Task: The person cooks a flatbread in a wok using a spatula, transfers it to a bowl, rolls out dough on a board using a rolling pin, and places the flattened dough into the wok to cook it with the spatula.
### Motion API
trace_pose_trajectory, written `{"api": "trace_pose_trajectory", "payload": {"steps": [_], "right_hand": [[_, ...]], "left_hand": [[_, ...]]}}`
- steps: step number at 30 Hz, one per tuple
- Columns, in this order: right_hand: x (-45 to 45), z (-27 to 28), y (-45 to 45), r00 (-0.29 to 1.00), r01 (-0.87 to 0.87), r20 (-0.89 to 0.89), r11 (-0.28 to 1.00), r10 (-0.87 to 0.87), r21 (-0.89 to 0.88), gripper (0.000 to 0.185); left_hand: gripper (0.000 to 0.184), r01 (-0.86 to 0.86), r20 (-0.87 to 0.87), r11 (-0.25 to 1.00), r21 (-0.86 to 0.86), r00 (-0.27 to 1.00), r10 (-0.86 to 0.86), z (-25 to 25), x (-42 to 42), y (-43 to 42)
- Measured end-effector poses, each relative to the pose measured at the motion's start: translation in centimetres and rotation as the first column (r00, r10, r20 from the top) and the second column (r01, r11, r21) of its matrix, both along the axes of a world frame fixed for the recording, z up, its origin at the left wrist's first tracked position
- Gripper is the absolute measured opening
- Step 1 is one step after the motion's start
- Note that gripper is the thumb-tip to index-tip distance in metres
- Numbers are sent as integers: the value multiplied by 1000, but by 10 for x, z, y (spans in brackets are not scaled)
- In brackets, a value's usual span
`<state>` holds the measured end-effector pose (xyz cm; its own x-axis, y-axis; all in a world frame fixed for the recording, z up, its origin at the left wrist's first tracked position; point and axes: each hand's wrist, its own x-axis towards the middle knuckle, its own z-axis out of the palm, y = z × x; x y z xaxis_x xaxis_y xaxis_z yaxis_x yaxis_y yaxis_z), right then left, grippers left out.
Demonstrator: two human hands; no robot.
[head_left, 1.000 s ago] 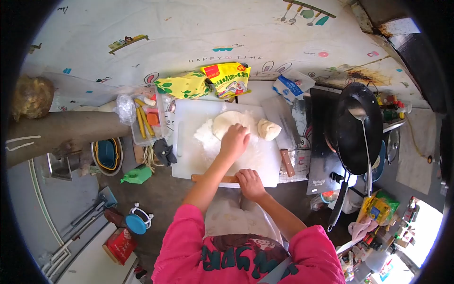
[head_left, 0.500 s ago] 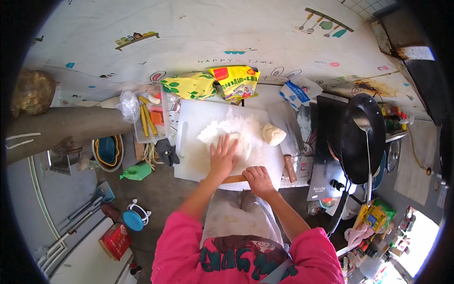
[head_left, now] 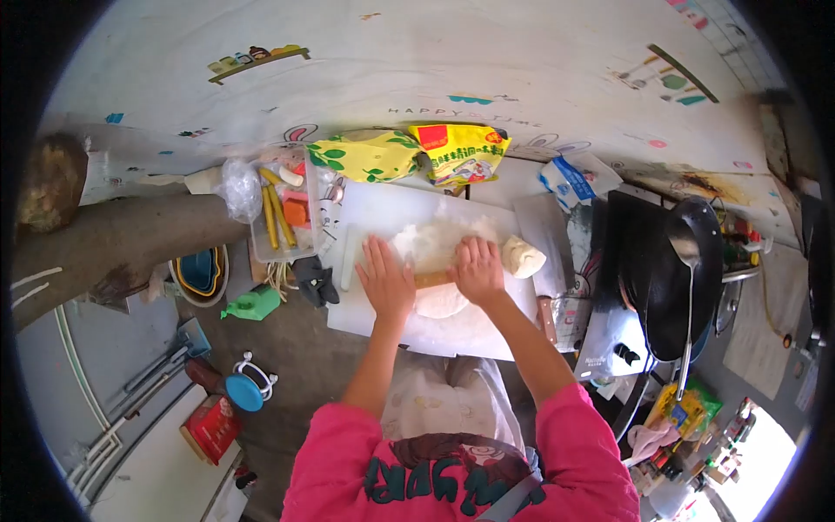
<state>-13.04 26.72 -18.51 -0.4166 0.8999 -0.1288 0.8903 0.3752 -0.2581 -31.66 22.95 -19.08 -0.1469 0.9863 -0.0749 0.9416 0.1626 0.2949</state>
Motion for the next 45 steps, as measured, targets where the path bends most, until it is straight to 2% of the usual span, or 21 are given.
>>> {"api": "trace_pose_trajectory", "payload": {"steps": [4,6,8,11,14,17,20,23,26,30,32,34,37,40,42,44,45], "right_hand": [[-17,2,54,999,34,31,999,-34,-3,48],[-19,5,57,999,43,22,999,-43,-1,54],[-19,11,47,999,48,6,998,-48,38,63],[-7,14,-1,994,33,104,998,-27,-61,78],[3,19,-45,987,45,159,986,-19,-160,84],[12,20,-89,987,60,156,978,-29,-198,80],[15,10,-122,979,50,202,974,-5,-220,79],[14,11,-126,983,-2,181,979,39,-202,74],[5,18,-104,984,13,177,987,16,-161,72],[0,3,-44,983,56,175,998,-51,-24,74],[-7,-3,-7,958,85,272,996,-87,20,74],[-14,-3,24,949,145,264,983,-169,109,73],[-16,-6,37,952,250,149,959,-269,131,74],[-11,3,-9,950,265,156,963,-269,48,74],[-2,1,-58,980,165,115,986,-165,6,74],[-1,10,-93,978,209,33,973,-207,-99,77],[-1,10,-106,977,212,51,973,-208,-92,71]], "left_hand": [[70,-83,58,990,111,995,77,-6,-10,41],[70,-76,69,992,99,995,70,-6,-11,42],[69,-56,78,995,81,996,50,-3,-10,32],[68,66,100,998,7,993,-66,8,-1,-10],[73,129,103,992,2,986,-128,1,3,-51],[75,249,73,968,3,966,-249,2,0,-86],[72,310,205,947,-83,935,-288,20,-3,-99],[72,332,225,943,-34,921,-317,21,-5,-105],[75,309,93,950,-37,948,-304,10,-4,-80],[71,198,24,978,71,979,-200,0,6,-21],[70,117,15,986,116,993,-120,-2,7,13],[70,71,9,986,152,997,-73,-8,4,39],[71,59,5,981,186,998,-61,-16,1,55],[71,144,10,982,120,989,-146,-6,3,17],[72,242,71,955,170,964,-257,-9,1,-19],[71,309,88,949,71,945,-314,6,-1,-50],[71,342,98,939,17,934,-342,11,-1,-55]]}}
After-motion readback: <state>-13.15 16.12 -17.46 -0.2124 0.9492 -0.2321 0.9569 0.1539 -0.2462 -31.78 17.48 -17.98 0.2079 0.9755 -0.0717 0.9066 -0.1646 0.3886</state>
